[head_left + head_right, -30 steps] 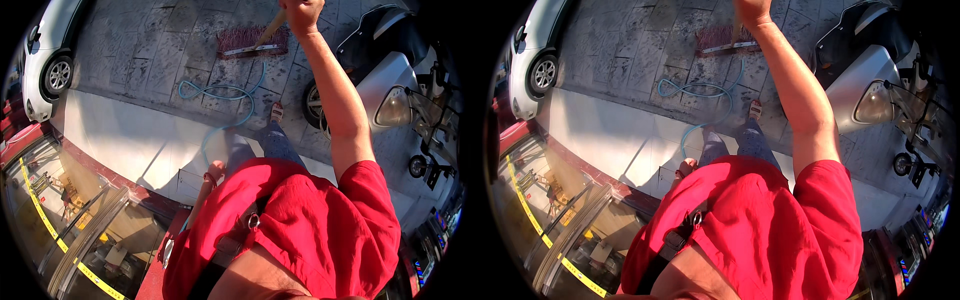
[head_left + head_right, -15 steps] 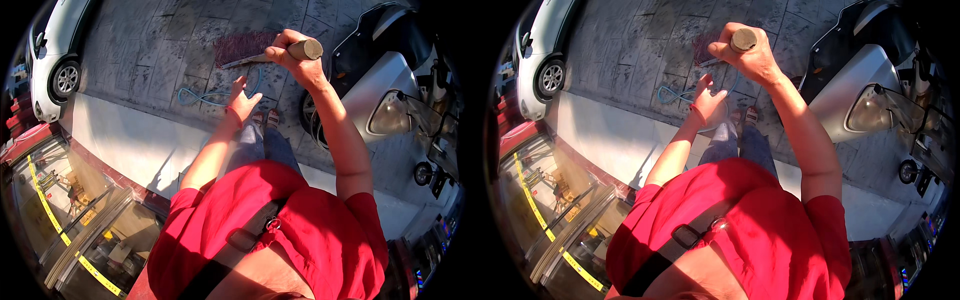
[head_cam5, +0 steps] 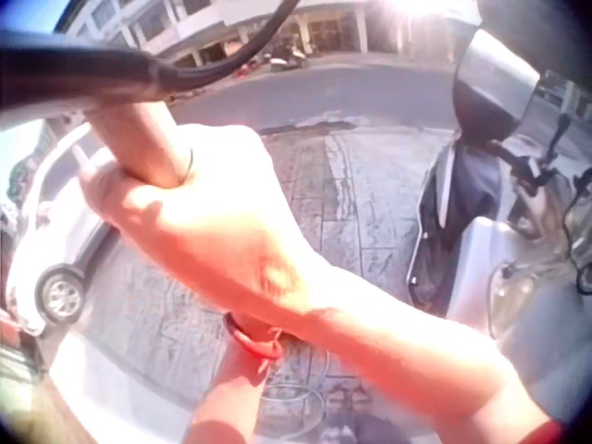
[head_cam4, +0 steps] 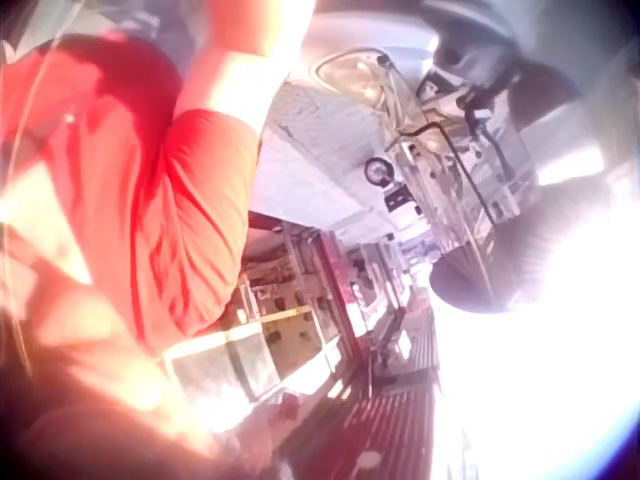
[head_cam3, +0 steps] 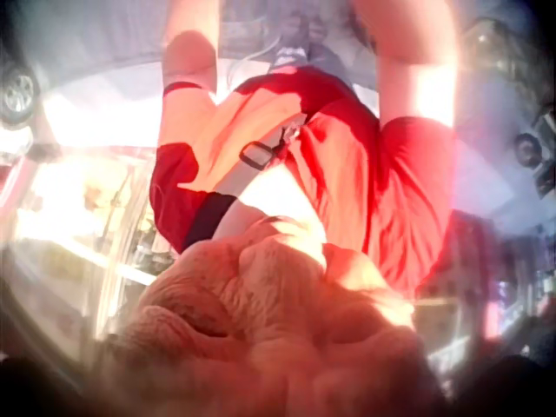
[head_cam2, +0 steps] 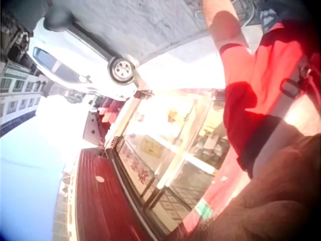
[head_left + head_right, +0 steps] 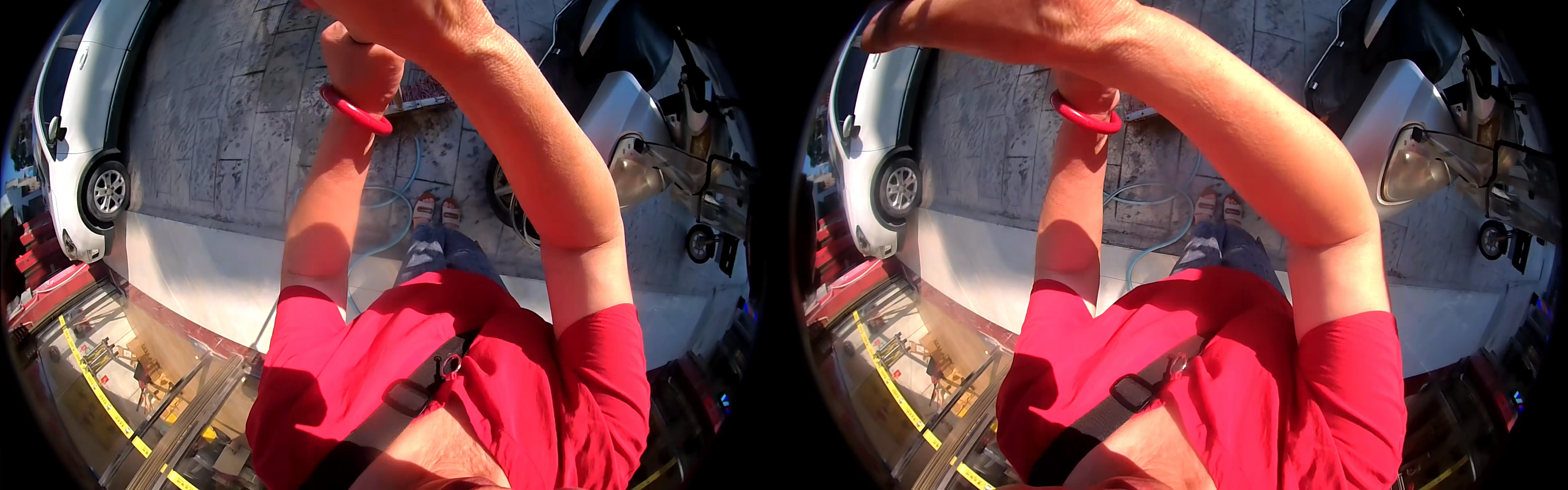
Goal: The person pushes a chair aside, mops the indoor wooden floor, walks through a glass door to mop the tiled entryway, and then rinses the mop head using a hose on the sidewalk.
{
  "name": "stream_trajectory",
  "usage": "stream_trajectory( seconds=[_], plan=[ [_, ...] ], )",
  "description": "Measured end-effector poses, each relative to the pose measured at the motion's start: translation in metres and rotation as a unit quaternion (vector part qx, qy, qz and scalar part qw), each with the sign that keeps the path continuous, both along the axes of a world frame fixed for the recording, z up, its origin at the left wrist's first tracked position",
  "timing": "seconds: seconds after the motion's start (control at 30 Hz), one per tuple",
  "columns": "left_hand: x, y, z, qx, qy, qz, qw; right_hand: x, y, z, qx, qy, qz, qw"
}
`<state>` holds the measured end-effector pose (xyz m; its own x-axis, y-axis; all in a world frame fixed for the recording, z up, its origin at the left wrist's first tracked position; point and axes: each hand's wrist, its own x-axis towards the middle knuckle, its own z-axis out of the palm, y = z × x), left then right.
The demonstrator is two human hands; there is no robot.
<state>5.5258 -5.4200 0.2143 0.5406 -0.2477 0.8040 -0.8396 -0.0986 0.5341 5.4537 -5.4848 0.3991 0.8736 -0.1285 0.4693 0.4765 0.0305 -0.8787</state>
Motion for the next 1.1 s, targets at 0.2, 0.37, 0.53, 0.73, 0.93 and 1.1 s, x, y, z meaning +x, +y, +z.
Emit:
stream_trajectory(
  seconds=[0.2, 0.37, 0.53, 0.73, 0.93, 1.1],
  plan=[
    [0.042, -0.029, -0.059, 0.039, 0.151, -0.05, 0.986, 0.038, -0.009, -0.172, -0.116, -0.018, -0.192, 0.974],
    [0.04, -0.018, -0.079, 0.079, 0.242, -0.084, 0.963, 0.067, -0.031, -0.128, -0.557, -0.134, -0.341, 0.745],
    [0.04, -0.02, -0.088, 0.083, 0.243, -0.094, 0.962, 0.05, 0.0, -0.179, -0.149, -0.028, -0.224, 0.963],
    [0.027, -0.003, -0.098, 0.096, 0.257, -0.096, 0.957, 0.054, 0.011, -0.116, -0.088, 0.019, -0.176, 0.98],
    [-0.029, -0.01, -0.101, 0.107, 0.226, -0.142, 0.958, -0.012, -0.018, -0.174, -0.124, 0.149, -0.109, 0.975],
    [-0.11, 0.019, -0.243, 0.083, 0.518, -0.071, 0.849, -0.127, -0.045, -0.144, -0.117, 0.187, -0.077, 0.972]
  ],
)
